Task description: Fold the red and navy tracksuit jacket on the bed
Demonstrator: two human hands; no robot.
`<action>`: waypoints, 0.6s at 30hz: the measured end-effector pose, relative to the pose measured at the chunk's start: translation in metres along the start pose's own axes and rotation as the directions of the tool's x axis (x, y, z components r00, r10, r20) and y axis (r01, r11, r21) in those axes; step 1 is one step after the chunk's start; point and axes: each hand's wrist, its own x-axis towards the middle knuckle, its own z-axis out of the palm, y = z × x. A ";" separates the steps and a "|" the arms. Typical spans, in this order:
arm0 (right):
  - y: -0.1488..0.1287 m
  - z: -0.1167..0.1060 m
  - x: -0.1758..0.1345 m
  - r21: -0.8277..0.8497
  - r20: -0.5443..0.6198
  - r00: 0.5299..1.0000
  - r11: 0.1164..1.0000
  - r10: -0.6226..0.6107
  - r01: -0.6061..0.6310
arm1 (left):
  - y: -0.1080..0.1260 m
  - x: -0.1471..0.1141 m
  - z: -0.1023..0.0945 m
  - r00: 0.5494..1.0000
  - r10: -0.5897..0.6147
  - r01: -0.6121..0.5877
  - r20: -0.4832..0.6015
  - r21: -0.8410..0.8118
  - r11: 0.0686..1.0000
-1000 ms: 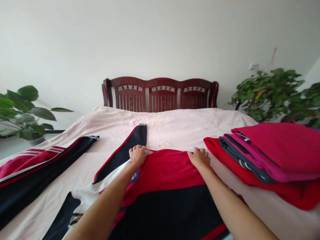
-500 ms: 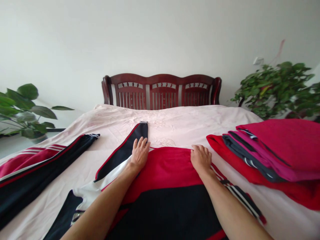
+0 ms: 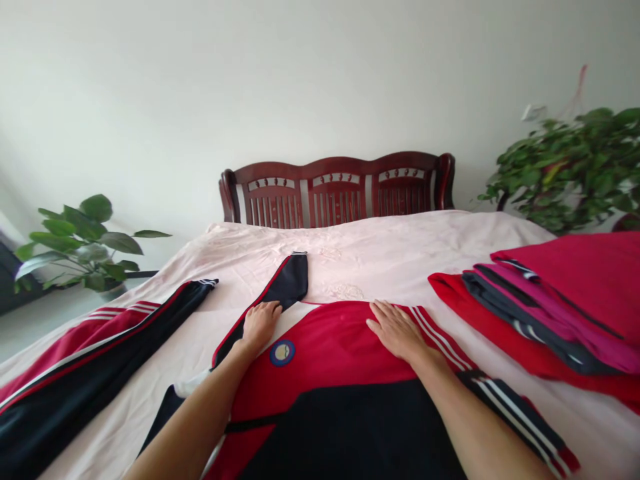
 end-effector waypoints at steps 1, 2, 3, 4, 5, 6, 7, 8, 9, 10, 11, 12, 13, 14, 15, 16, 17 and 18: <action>0.000 0.000 0.000 0.016 -0.024 1.000 1.000 -0.005 0.005 | -0.005 0.003 0.000 0.998 -0.067 0.067 -0.011 0.012 0.998; -0.001 -0.001 0.000 0.036 -0.050 0.999 0.999 -0.007 0.009 | -0.010 0.006 0.000 0.992 -0.124 0.124 -0.017 0.018 0.992; -0.001 -0.003 0.000 0.058 -0.074 0.997 0.998 -0.003 0.007 | -0.013 0.008 0.000 0.985 -0.169 0.169 -0.021 0.020 0.985; -0.001 -0.005 0.001 0.077 -0.094 0.995 0.997 0.011 -0.003 | -0.015 0.010 0.001 0.979 -0.205 0.205 -0.025 0.018 0.979; -0.001 -0.008 0.002 0.092 -0.108 0.994 0.995 0.034 -0.024 | -0.017 0.011 0.001 0.971 -0.237 0.238 -0.030 0.015 0.971; 0.000 -0.011 0.004 0.100 -0.115 0.991 0.994 0.063 -0.051 | -0.018 0.013 0.001 0.962 -0.271 0.272 -0.034 0.012 0.962; 0.001 -0.015 0.007 0.101 -0.115 0.989 0.992 0.093 -0.081 | -0.018 0.014 0.001 0.951 -0.307 0.308 -0.037 0.010 0.951; 0.002 -0.018 0.010 0.095 -0.111 0.987 0.990 0.118 -0.107 | -0.019 0.016 0.001 0.938 -0.343 0.344 -0.037 0.009 0.939; 0.004 -0.021 0.013 0.085 -0.108 0.985 0.988 0.136 -0.128 | -0.019 0.017 -0.001 0.926 -0.376 0.377 -0.032 0.010 0.926; 0.006 -0.024 0.018 0.075 -0.102 0.983 0.987 0.150 -0.143 | -0.020 0.020 -0.002 0.916 -0.401 0.401 -0.023 0.009 0.916; 0.008 -0.026 0.022 0.064 -0.092 0.983 0.986 0.158 -0.153 | -0.020 0.023 -0.005 0.909 -0.417 0.417 -0.010 0.005 0.909; 0.010 -0.029 0.027 0.054 -0.078 0.984 0.986 0.160 -0.156 | -0.020 0.026 -0.007 0.904 -0.429 0.429 0.004 -0.003 0.904; 0.011 -0.030 0.032 0.046 -0.058 0.986 0.987 0.156 -0.154 | -0.021 0.029 -0.010 0.899 -0.438 0.438 0.018 -0.014 0.899; 0.013 -0.032 0.036 0.039 -0.036 0.988 0.989 0.147 -0.146 | -0.020 0.032 -0.013 0.894 -0.446 0.447 0.033 -0.030 0.894; 0.014 -0.033 0.039 0.035 -0.016 0.991 0.990 0.134 -0.134 | -0.020 0.035 -0.016 0.892 -0.449 0.452 0.053 -0.051 0.891; 0.015 -0.034 0.042 0.033 0.001 0.993 0.992 0.121 -0.121 | -0.019 0.037 -0.020 0.892 -0.446 0.451 0.078 -0.079 0.889; 0.017 -0.034 0.043 0.033 0.010 0.994 0.993 0.110 -0.110 | -0.017 0.038 -0.023 0.896 -0.431 0.442 0.109 -0.114 0.890; 0.017 -0.034 0.044 0.034 0.013 0.995 0.994 0.100 -0.101 | -0.014 0.039 -0.027 0.905 -0.402 0.421 0.139 -0.155 0.894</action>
